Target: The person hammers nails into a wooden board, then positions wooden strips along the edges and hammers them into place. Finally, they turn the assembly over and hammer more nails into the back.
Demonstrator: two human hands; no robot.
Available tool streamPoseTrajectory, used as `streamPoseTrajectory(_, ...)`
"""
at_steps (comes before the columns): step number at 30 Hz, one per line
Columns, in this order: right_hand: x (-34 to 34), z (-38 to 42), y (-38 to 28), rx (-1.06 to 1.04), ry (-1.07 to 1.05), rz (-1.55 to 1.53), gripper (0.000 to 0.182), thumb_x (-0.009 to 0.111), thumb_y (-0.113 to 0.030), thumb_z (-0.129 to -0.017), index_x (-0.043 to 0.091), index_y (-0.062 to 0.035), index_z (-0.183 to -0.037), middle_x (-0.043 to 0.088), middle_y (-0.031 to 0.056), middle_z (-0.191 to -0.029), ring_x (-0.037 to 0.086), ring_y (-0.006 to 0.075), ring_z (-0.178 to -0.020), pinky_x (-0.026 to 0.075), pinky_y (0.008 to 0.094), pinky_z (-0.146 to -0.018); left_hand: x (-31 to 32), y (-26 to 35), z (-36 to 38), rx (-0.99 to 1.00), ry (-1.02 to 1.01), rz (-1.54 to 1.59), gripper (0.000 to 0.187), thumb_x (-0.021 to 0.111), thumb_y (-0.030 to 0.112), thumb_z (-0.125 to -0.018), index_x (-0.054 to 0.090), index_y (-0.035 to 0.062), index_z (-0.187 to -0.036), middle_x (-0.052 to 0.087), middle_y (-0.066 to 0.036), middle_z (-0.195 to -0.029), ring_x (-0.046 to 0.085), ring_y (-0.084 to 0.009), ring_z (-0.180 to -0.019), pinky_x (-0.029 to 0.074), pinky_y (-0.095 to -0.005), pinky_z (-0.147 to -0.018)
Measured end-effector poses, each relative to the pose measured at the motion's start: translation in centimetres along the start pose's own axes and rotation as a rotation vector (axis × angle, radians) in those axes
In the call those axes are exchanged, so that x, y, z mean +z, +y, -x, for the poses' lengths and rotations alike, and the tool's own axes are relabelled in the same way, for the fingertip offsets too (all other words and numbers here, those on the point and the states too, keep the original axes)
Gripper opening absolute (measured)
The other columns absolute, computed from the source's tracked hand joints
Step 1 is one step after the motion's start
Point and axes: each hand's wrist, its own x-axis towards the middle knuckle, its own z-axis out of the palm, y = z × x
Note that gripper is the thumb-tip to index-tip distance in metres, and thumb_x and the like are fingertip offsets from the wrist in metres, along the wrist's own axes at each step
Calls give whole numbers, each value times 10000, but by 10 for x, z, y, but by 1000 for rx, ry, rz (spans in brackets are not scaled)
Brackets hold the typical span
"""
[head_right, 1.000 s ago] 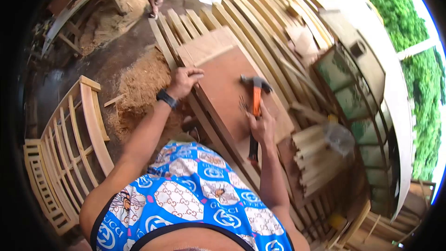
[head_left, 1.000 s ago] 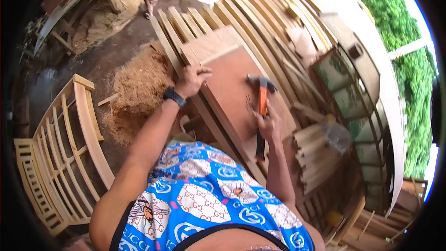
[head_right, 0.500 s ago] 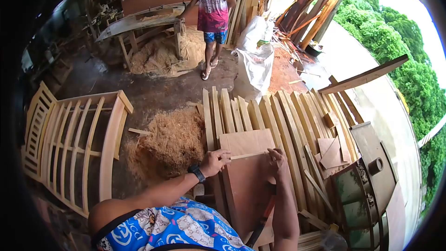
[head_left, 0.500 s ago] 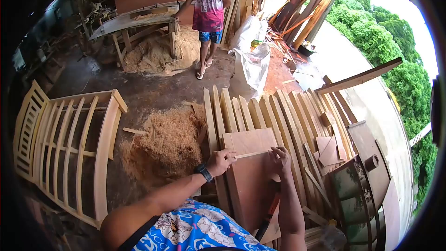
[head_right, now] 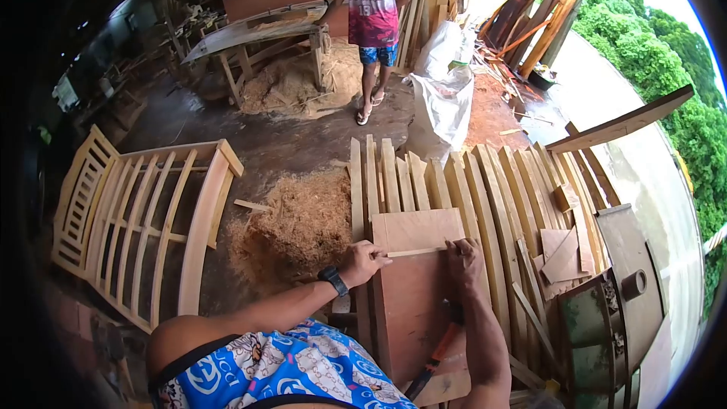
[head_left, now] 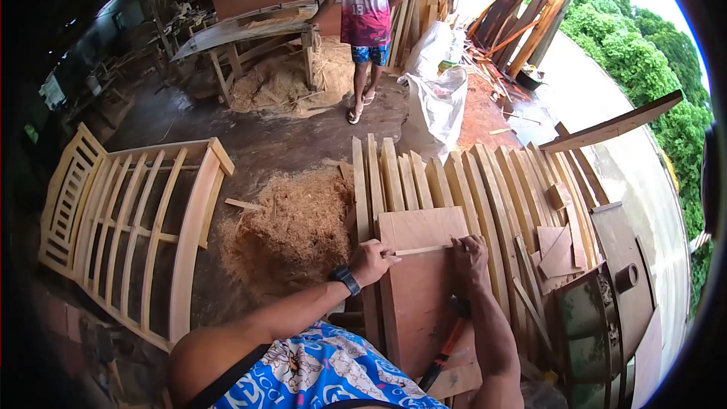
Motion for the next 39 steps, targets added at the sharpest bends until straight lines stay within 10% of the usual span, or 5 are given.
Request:
streamPoseTrajectory(16,29,-11,70,116,-154,-48,483,744,-283,-962,498,7,-664,417,102,-617,405,245,-617,370,452,-617,50,-23,-24,-124,-121,-148,203,832,183,-762,749,18,-845,688,-214,-774,695,-415,-766,581,-471,-745)
streamPoseTrajectory(22,18,-10,51,135,-210,-74,544,732,-328,-979,463,5,-644,392,86,-620,384,222,-621,357,443,-611,48,-37,-39,446,-208,-608,297,900,296,-733,699,77,-730,692,-136,-712,703,-329,-716,563,-419,-669)
streamPoseTrajectory(23,18,-10,62,136,-227,-99,565,726,-336,-985,441,4,-636,385,78,-622,382,216,-620,354,436,-609,51,-34,-40,7,-205,-273,358,931,359,-693,701,86,-730,706,-112,-737,707,-299,-740,564,-403,-703)
streamPoseTrajectory(39,31,-16,83,78,-293,-22,263,620,-238,-1039,630,-27,-882,482,70,-799,463,203,-785,422,378,-725,46,-27,-64,52,-483,-519,516,780,628,-802,791,114,-837,764,-94,-861,727,-294,-844,581,-403,-803)
